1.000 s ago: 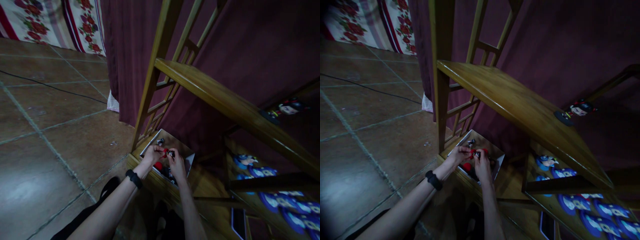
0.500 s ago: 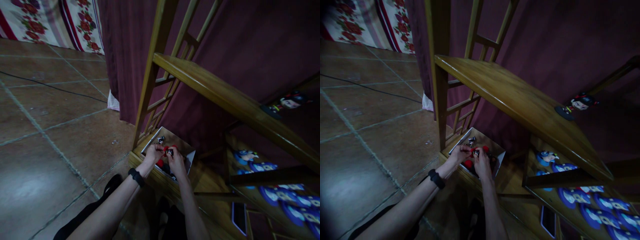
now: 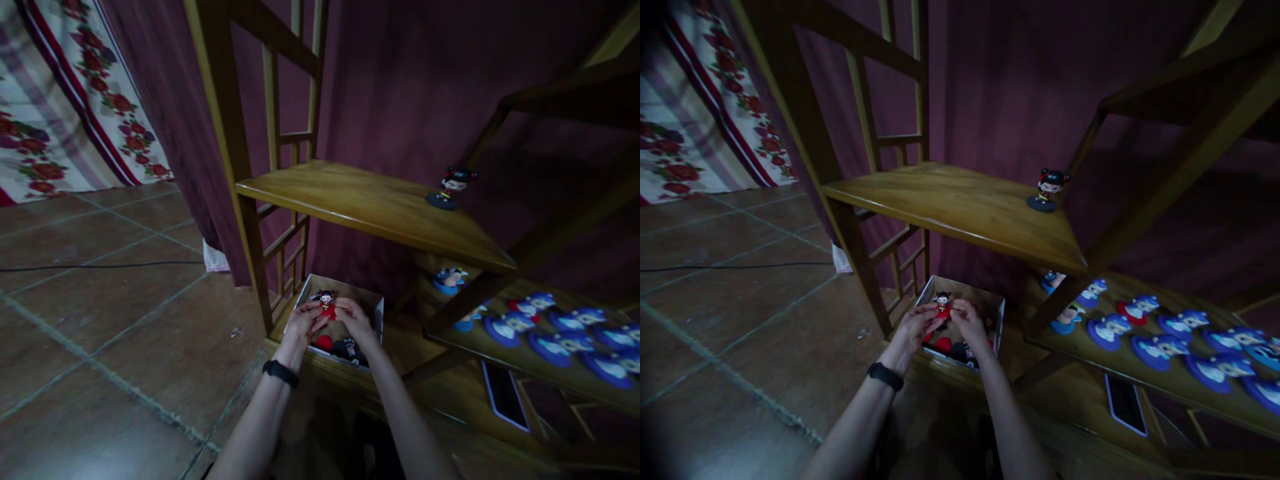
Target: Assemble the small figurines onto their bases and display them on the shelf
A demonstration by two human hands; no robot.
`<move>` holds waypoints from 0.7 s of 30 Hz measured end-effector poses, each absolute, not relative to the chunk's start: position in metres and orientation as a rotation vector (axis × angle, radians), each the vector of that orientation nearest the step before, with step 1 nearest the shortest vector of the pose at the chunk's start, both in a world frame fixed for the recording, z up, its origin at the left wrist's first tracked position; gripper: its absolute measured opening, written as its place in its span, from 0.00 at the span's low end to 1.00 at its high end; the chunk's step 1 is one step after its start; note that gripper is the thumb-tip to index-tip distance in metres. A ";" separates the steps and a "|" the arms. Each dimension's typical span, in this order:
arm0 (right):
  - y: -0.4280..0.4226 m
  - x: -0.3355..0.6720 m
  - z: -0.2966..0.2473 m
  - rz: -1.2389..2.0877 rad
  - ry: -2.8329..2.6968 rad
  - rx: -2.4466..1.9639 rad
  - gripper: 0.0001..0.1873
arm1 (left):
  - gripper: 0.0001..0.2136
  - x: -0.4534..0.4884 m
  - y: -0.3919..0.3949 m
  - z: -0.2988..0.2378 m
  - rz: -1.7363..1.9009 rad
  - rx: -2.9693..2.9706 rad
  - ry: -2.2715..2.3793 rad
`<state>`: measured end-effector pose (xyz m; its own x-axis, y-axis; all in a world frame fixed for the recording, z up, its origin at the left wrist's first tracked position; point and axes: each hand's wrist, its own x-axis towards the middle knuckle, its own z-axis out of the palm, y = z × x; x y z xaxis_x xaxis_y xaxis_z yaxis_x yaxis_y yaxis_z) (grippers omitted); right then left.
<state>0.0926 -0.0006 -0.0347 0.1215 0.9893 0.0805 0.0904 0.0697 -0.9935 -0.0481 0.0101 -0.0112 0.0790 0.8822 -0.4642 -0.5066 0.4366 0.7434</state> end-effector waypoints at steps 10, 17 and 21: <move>-0.002 0.085 -0.027 1.030 -1.066 -1.301 0.12 | 0.09 -0.040 0.007 -0.012 1.048 0.450 0.988; 0.004 0.091 -0.024 0.958 -1.241 -1.327 0.07 | 0.03 -0.035 0.004 -0.004 1.025 0.477 0.998; 0.003 0.090 -0.022 0.849 -1.334 -1.372 0.07 | 0.03 -0.035 0.003 -0.004 1.045 0.457 1.020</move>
